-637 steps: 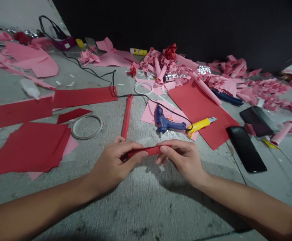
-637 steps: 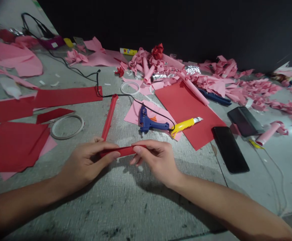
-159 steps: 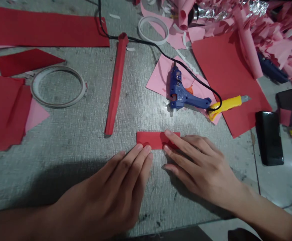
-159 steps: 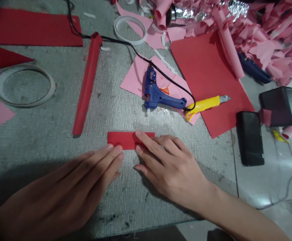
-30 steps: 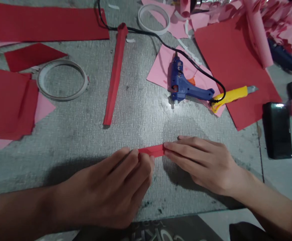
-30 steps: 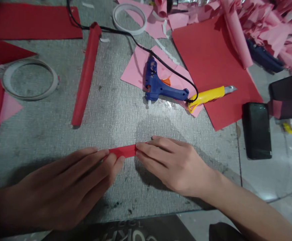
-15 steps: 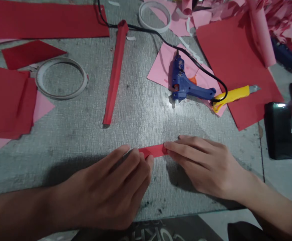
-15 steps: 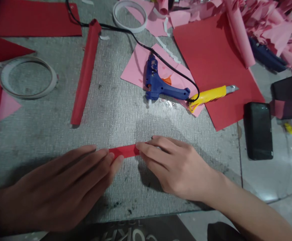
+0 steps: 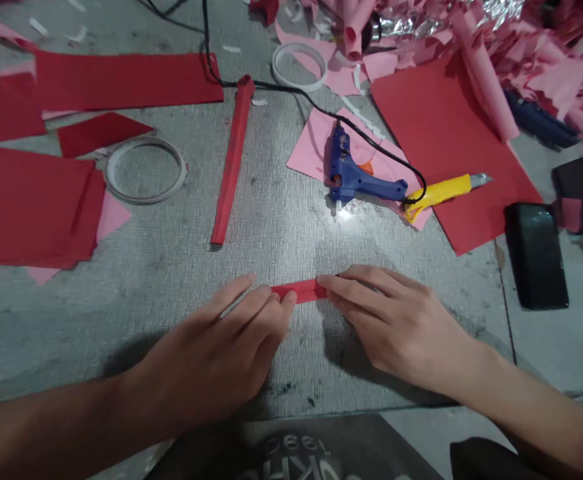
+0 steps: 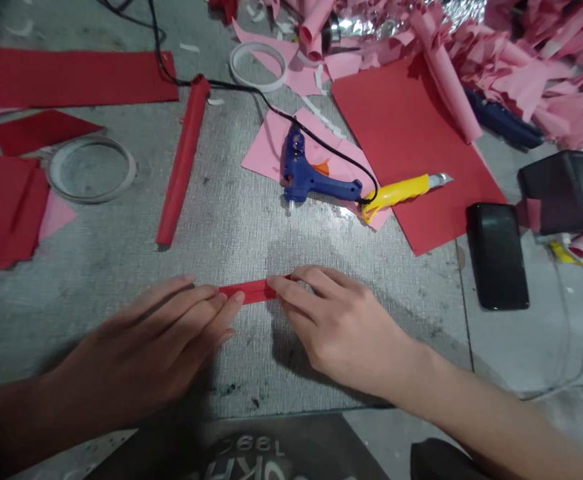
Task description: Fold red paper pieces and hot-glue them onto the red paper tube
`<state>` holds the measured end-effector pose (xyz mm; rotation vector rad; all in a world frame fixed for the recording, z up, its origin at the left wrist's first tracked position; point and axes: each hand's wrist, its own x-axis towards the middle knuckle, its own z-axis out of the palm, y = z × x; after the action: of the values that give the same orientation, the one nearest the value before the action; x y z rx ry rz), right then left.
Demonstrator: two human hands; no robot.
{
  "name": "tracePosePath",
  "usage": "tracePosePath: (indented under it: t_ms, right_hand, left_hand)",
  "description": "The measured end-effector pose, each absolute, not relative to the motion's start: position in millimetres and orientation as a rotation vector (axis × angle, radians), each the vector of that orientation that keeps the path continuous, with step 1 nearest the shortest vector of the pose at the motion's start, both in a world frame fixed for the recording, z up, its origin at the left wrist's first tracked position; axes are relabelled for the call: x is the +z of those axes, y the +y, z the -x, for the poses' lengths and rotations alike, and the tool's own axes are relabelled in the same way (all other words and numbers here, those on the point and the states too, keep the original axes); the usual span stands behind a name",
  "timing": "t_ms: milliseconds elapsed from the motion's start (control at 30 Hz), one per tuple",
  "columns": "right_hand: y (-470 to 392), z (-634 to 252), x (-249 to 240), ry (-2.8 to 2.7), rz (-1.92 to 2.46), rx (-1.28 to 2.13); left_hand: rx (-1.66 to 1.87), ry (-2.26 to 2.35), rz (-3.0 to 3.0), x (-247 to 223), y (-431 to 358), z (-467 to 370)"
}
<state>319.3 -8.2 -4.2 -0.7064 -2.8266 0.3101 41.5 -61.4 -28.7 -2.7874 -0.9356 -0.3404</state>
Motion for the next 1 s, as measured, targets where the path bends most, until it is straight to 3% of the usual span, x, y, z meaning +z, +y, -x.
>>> tracePosePath:
  t_ms: [333,700,1000]
  right_hand:
    - [-9.4,-329.2,-10.0,-2.812,0.732,0.403]
    - [-5.4,-322.7,-9.0,-2.751,0.657,0.18]
    - [-11.2,-308.0,-22.1,-2.84,0.554,0.224]
  left_hand:
    - [-0.353,-1.099,2.72,-35.9,-84.7,-34.1]
    - [-0.367,-1.206,2.833,-33.9,-77.4,-29.1]
    - [-0.385,-1.074,2.773,-28.9,-66.5,-27.7]
